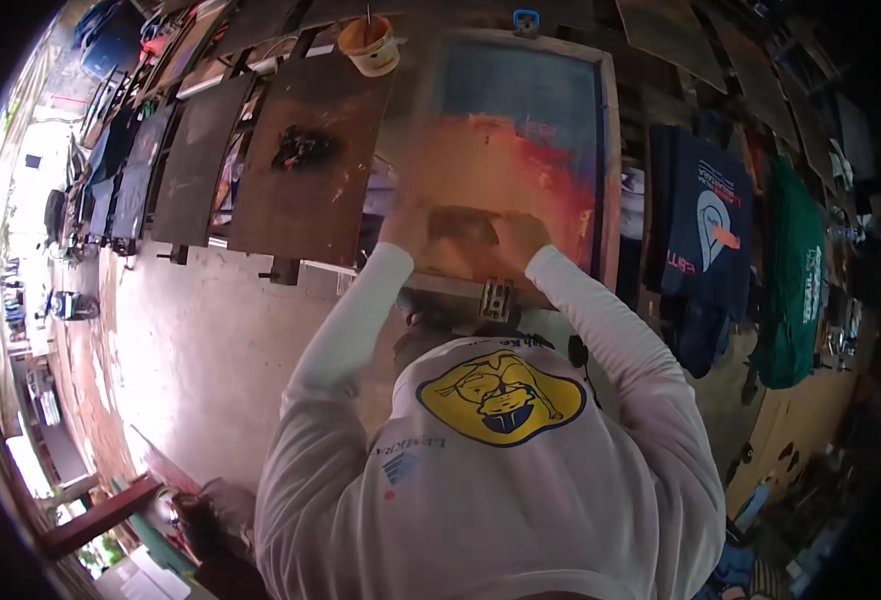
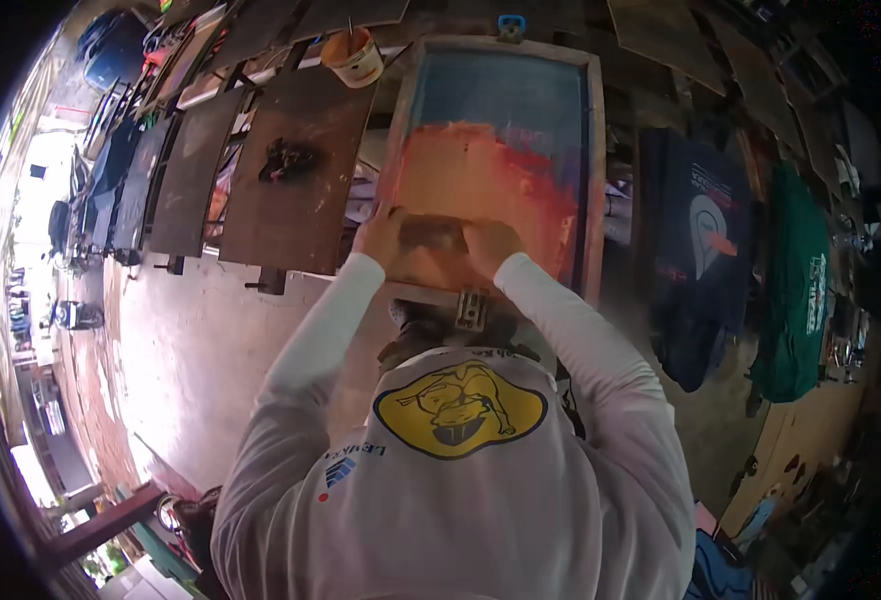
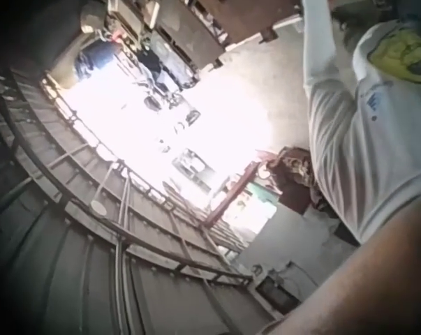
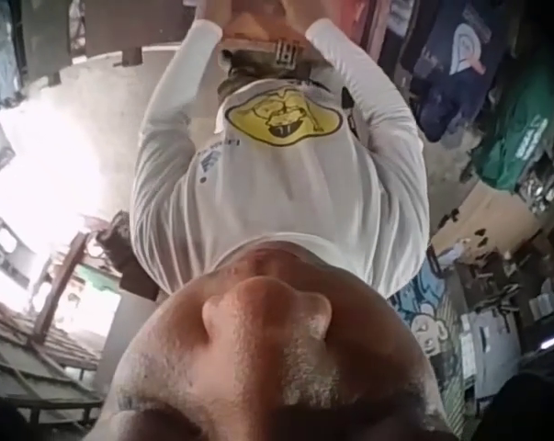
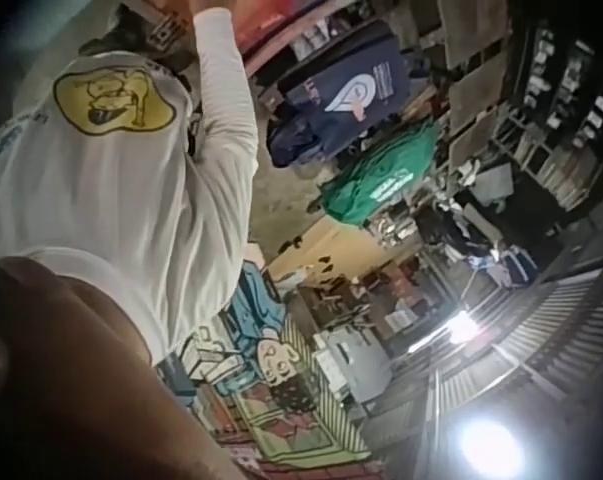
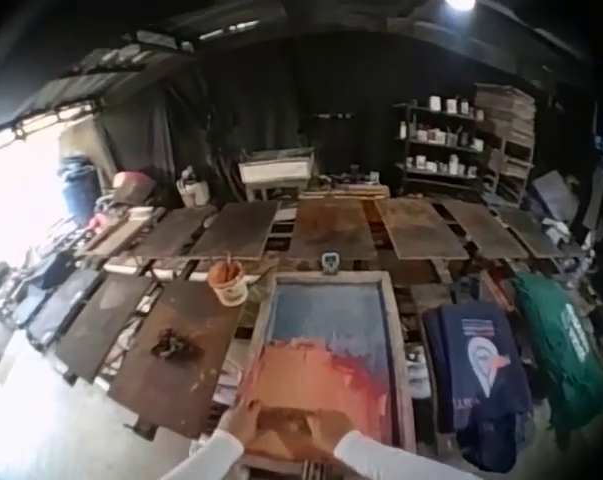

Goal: Screen printing a design onto a tote bag.

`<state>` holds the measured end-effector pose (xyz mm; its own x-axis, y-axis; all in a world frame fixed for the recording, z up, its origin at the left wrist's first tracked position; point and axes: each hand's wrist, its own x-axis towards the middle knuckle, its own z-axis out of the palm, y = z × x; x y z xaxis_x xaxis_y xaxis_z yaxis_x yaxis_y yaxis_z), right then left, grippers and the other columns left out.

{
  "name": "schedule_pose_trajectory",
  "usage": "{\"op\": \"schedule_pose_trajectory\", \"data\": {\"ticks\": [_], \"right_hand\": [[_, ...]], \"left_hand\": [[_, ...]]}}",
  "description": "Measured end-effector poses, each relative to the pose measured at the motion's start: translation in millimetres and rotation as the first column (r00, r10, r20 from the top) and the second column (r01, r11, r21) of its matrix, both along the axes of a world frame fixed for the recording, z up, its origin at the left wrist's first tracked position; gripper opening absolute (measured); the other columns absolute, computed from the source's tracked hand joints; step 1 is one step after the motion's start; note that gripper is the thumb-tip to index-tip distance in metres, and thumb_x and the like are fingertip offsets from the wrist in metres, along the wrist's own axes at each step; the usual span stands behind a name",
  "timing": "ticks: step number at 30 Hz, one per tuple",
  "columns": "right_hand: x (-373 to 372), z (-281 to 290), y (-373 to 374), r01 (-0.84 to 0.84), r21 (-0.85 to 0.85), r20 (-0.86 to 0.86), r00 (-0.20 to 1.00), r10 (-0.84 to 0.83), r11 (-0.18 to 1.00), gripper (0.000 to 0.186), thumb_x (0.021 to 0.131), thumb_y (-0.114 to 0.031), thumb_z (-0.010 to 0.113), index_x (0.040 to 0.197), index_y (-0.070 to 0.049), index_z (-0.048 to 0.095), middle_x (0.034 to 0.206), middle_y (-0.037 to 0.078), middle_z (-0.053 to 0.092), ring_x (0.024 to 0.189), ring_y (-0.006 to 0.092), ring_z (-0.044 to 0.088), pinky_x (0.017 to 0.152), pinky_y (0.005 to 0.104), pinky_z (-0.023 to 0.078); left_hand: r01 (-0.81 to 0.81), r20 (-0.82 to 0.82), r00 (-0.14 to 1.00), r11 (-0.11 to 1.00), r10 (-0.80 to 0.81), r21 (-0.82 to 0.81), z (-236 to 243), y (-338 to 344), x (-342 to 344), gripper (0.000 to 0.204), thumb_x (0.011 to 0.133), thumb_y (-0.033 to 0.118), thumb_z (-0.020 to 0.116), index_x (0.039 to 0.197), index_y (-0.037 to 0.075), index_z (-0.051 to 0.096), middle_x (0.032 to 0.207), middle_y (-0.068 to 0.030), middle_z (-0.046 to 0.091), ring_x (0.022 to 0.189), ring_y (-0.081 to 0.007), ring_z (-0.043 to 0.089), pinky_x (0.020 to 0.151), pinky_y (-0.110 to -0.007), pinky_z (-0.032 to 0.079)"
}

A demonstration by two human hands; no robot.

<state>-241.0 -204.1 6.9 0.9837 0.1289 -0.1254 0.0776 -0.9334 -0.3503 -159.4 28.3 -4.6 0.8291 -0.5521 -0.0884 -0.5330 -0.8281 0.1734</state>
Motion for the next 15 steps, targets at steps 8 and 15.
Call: {"op": "schedule_pose_trajectory", "data": {"ticks": [8,15], "right_hand": [[-37.5,14.8,1.0,-0.153,0.166,-0.085,0.982,0.168,0.974,0.035,0.073,-0.03,0.073,0.098,-0.006,0.069,0.092,0.019,0.069,0.09,0.0371,0.067,0.08,0.0481,0.053],[20.6,30.1,-1.7,-0.092,-0.089,-0.057,0.995,0.088,0.992,0.051,0.078,-0.028,0.072,0.123,-0.007,0.058,0.11,0.019,0.067,0.106,0.0361,0.064,0.088,0.0461,0.053]], "left_hand": [[-0.063,-0.03,0.998,0.979,0.058,-0.194,21.6,20.1,-64.5,0.049,0.069,0.023,0.08,0.112,0.006,0.065,0.119,-0.0104,0.059,0.101,-0.0341,0.065,0.081,-0.046,0.055],[0.171,0.191,0.972,0.971,-0.138,-0.168,28.0,0.4,-0.2,0.056,0.072,0.035,0.081,0.117,0.01,0.061,0.114,-0.0083,0.064,0.108,-0.0347,0.062,0.088,-0.046,0.051]]}}
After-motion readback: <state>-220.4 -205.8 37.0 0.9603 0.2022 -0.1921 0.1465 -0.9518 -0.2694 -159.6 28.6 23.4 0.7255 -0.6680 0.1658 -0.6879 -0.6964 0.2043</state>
